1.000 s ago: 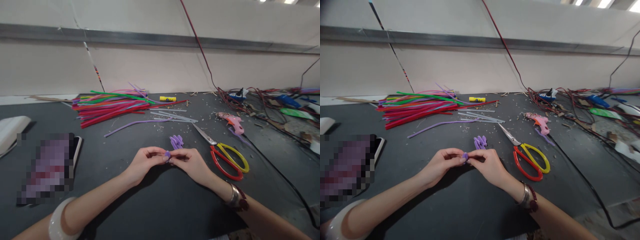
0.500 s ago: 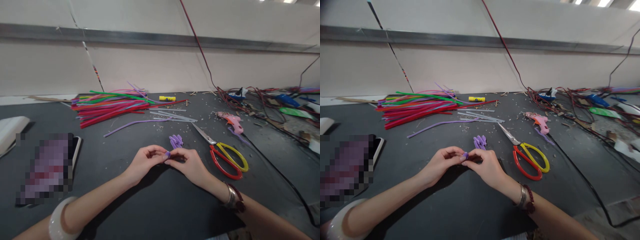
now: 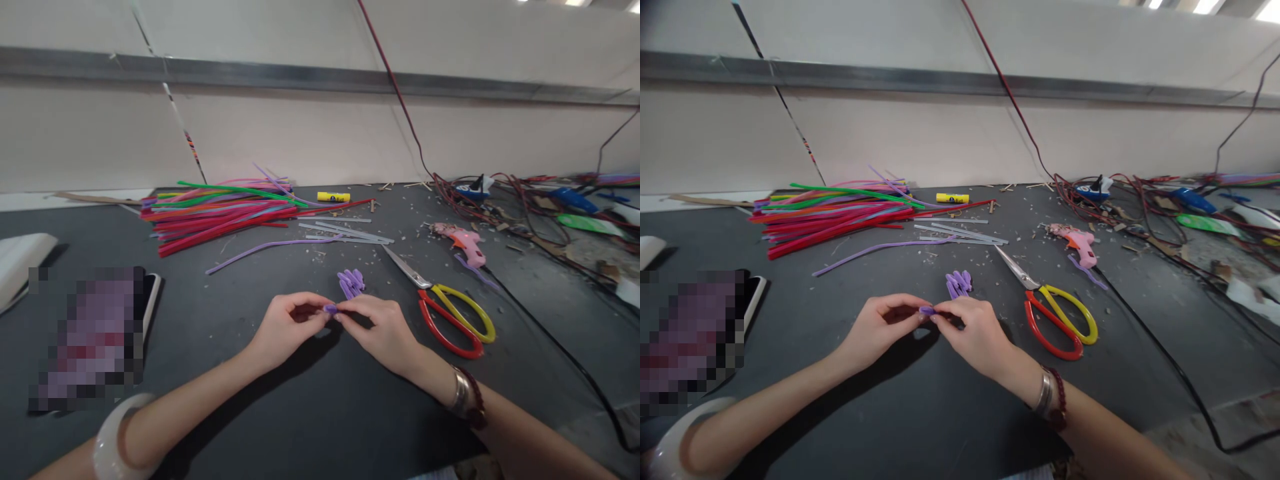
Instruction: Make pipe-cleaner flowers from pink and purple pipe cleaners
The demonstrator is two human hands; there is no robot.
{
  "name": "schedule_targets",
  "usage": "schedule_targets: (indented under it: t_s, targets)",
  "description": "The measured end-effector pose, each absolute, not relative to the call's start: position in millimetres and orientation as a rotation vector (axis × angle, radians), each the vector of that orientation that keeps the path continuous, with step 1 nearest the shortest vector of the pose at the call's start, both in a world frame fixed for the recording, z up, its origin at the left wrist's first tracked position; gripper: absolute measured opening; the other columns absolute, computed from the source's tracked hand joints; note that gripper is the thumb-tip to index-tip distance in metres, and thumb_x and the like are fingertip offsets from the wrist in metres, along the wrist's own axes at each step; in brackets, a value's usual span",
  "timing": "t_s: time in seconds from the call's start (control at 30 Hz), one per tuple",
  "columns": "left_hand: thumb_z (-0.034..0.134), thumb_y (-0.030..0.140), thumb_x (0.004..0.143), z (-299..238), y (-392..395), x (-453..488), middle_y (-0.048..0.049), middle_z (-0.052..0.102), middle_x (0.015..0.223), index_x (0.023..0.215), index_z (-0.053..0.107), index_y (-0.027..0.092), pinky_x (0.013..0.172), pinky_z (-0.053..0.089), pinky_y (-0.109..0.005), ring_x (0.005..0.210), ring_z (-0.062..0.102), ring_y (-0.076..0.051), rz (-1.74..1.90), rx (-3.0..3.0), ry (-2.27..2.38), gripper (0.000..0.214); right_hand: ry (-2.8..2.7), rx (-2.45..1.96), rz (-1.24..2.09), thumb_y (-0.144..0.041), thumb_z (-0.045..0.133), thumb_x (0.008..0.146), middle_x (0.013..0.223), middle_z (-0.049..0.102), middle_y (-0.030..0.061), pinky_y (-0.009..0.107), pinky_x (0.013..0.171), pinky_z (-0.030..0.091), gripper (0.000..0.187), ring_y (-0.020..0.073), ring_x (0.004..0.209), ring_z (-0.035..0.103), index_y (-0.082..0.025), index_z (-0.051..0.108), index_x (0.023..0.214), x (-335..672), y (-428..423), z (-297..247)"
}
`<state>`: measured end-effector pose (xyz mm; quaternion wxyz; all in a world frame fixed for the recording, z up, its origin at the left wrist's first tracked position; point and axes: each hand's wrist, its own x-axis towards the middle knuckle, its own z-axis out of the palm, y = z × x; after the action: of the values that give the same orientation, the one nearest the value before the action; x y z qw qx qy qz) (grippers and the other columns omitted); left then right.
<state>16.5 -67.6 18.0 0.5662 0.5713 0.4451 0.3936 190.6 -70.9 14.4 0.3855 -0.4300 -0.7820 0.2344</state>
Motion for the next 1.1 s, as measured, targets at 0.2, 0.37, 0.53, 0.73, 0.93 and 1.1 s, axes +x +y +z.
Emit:
schedule_targets:
  t_s: [0.2, 0.37, 0.53, 0.73, 0.93, 1.1]
  targets:
    - [0.067, 0.029, 0.068, 19.7, -65.8, 15.6, -0.0057, 0.07, 0.073, 0.076, 0.07, 0.014, 0.067, 0.051, -0.026, 0.069, 0.064, -0.018, 0.921, 1.312, 1.072, 0.017, -2.096, -0.965, 0.47, -0.02, 0.051, 0.082, 0.076, 0.068, 0.0038, 0.025, 0.068, 0.049, 0.015, 0.0138, 0.071, 0.062, -0.018, 0.065, 0.086, 193.2, -69.7, 13.1]
    - [0.068, 0.026, 0.066, 22.3, -63.6, 14.7, -0.005, 0.07, 0.069, 0.074, 0.07, 0.015, 0.064, 0.05, -0.024, 0.065, 0.064, -0.017, 0.908, 1.284, 1.096, 0.014, -2.053, -1.033, 0.562, -0.021, 0.053, 0.081, 0.075, 0.068, 0.0021, 0.025, 0.067, 0.048, 0.013, 0.0135, 0.068, 0.061, -0.019, 0.066, 0.082, 192.6, -69.4, 17.9]
    - [0.067, 0.025, 0.068, 23.2, -65.4, 17.5, -0.004, 0.069, 0.065, 0.071, 0.07, 0.014, 0.061, 0.049, -0.022, 0.062, 0.062, -0.014, 0.928, 1.23, 1.089, 0.011, -1.952, -1.132, 0.839, -0.02, 0.053, 0.081, 0.074, 0.069, 0.0005, 0.023, 0.064, 0.048, 0.014, 0.0135, 0.067, 0.063, -0.02, 0.067, 0.08, 189.5, -69.8, 21.5]
    - [0.066, 0.023, 0.071, 20.6, -62.7, 16.8, -0.0039, 0.068, 0.065, 0.074, 0.07, 0.012, 0.064, 0.049, -0.021, 0.061, 0.061, -0.012, 0.921, 1.131, 1.026, 0.012, -1.787, -1.14, 1.125, -0.021, 0.052, 0.08, 0.072, 0.068, 0.0026, 0.024, 0.063, 0.05, 0.014, 0.0146, 0.067, 0.064, -0.017, 0.065, 0.076, 189.5, -69.1, 21.3]
    - [0.064, 0.029, 0.072, 18.1, -60.8, 13.1, -0.0068, 0.071, 0.079, 0.087, 0.069, 0.013, 0.072, 0.051, -0.025, 0.072, 0.065, -0.015, 0.967, 1.002, 0.996, 0.022, -1.773, -1.194, 1.091, -0.022, 0.053, 0.079, 0.068, 0.067, 0.002, 0.022, 0.062, 0.047, 0.014, 0.0131, 0.065, 0.062, -0.016, 0.063, 0.072, 192.4, -71.3, 21.1]
    - [0.071, 0.024, 0.063, 19.1, -64.8, 15.1, -0.0053, 0.072, 0.072, 0.078, 0.071, 0.013, 0.069, 0.052, -0.024, 0.067, 0.066, -0.016, 0.875, 1.112, 1.074, 0.018, -1.833, -1.157, 1.103, -0.02, 0.053, 0.08, 0.07, 0.067, 0.0014, 0.022, 0.063, 0.047, 0.013, 0.0125, 0.066, 0.062, -0.017, 0.064, 0.074, 190.6, -74.1, 17.7]
